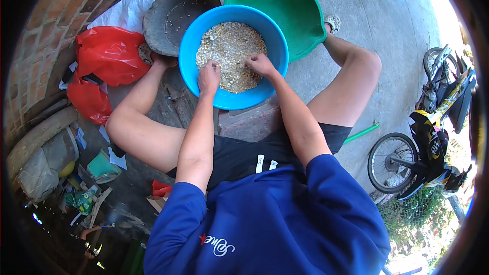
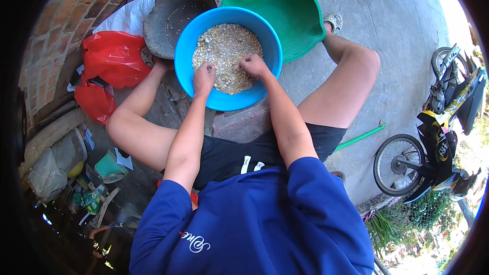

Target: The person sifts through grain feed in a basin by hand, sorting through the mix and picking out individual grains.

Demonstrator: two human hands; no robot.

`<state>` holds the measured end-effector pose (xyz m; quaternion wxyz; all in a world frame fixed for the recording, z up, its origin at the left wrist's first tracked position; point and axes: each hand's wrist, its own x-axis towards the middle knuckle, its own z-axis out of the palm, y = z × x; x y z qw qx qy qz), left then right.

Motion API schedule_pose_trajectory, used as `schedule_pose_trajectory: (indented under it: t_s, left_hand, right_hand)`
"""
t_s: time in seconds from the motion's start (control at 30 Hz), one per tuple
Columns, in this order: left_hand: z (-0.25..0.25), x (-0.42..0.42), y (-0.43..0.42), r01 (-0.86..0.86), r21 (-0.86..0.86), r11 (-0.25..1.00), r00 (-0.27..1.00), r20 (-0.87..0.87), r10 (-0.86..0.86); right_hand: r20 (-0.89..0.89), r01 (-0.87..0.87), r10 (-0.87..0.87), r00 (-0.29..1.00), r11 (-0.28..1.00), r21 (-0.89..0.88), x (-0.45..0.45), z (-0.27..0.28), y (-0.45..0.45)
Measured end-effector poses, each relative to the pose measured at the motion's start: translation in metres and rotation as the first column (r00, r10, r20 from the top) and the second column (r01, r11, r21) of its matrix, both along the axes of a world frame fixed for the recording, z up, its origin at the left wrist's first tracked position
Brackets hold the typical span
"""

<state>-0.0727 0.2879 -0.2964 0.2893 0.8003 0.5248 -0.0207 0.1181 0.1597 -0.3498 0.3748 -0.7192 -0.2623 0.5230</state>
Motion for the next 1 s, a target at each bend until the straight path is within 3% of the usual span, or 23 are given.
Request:
schedule_pose_trajectory:
  t_s: [0.07, 0.17, 0.2, 0.23, 0.27, 0.37, 0.47, 0.57, 0.67, 0.77, 0.87, 0.93, 1.0]
  left_hand:
    - [-0.002, 0.004, 0.002, -0.058, -0.006, 0.998, 0.998, 0.005, 0.058]
    - [-0.032, 0.003, 0.010, -0.246, -0.066, 0.967, 0.938, 0.236, 0.255]
    - [-0.033, 0.001, 0.017, -0.294, -0.377, 0.878, 0.856, 0.305, 0.417]
    - [-0.034, -0.003, 0.025, -0.275, -0.653, 0.706, 0.752, 0.311, 0.581]
    - [-0.035, -0.006, 0.030, -0.191, -0.861, 0.471, 0.638, 0.255, 0.726]
    - [-0.021, 0.000, 0.032, 0.048, -0.974, 0.219, 0.501, 0.214, 0.839]
    - [-0.005, 0.004, 0.032, 0.317, -0.939, 0.133, 0.423, 0.266, 0.866]
    - [0.013, 0.012, 0.029, 0.497, -0.856, 0.143, 0.341, 0.344, 0.875]
    - [0.025, 0.023, 0.033, 0.554, -0.817, 0.158, 0.347, 0.399, 0.849]
    - [0.030, 0.025, 0.038, 0.505, -0.839, 0.201, 0.393, 0.431, 0.812]
    - [0.013, 0.020, 0.043, 0.385, -0.885, 0.261, 0.521, 0.442, 0.730]
    - [-0.006, 0.017, 0.037, 0.106, -0.885, 0.454, 0.684, 0.396, 0.613]
    - [-0.026, 0.011, 0.026, -0.059, -0.693, 0.718, 0.828, 0.368, 0.423]
  right_hand:
    - [0.188, -0.168, 0.160, 0.969, 0.985, 0.027, -0.003, -0.008, -0.009]
    - [0.358, -0.382, 0.357, 0.863, 0.924, 0.001, -0.008, 0.009, -0.008]
    - [0.361, -0.380, 0.373, 0.855, 0.923, -0.056, -0.010, 0.014, -0.008]
    - [0.362, -0.376, 0.390, 0.847, 0.920, -0.111, -0.013, 0.018, -0.008]
    - [0.364, -0.370, 0.406, 0.839, 0.914, -0.166, -0.015, 0.023, -0.007]
    - [0.409, -0.403, 0.456, 0.790, 0.890, -0.214, -0.019, 0.019, -0.007]
    - [0.449, -0.454, 0.535, 0.715, 0.845, -0.284, -0.021, 0.035, -0.003]
    - [0.485, -0.465, 0.542, 0.686, 0.839, -0.281, -0.023, 0.027, -0.004]
    - [0.472, -0.458, 0.548, 0.690, 0.836, -0.302, -0.024, 0.027, -0.001]
    - [0.484, -0.478, 0.563, 0.670, 0.826, -0.300, -0.023, 0.022, -0.002]
    - [0.498, -0.489, 0.547, 0.673, 0.834, -0.255, -0.021, 0.023, -0.005]
    - [0.498, -0.493, 0.546, 0.674, 0.834, -0.248, -0.020, 0.022, -0.006]
    - [0.500, -0.500, 0.549, 0.669, 0.831, -0.244, -0.018, 0.019, -0.007]
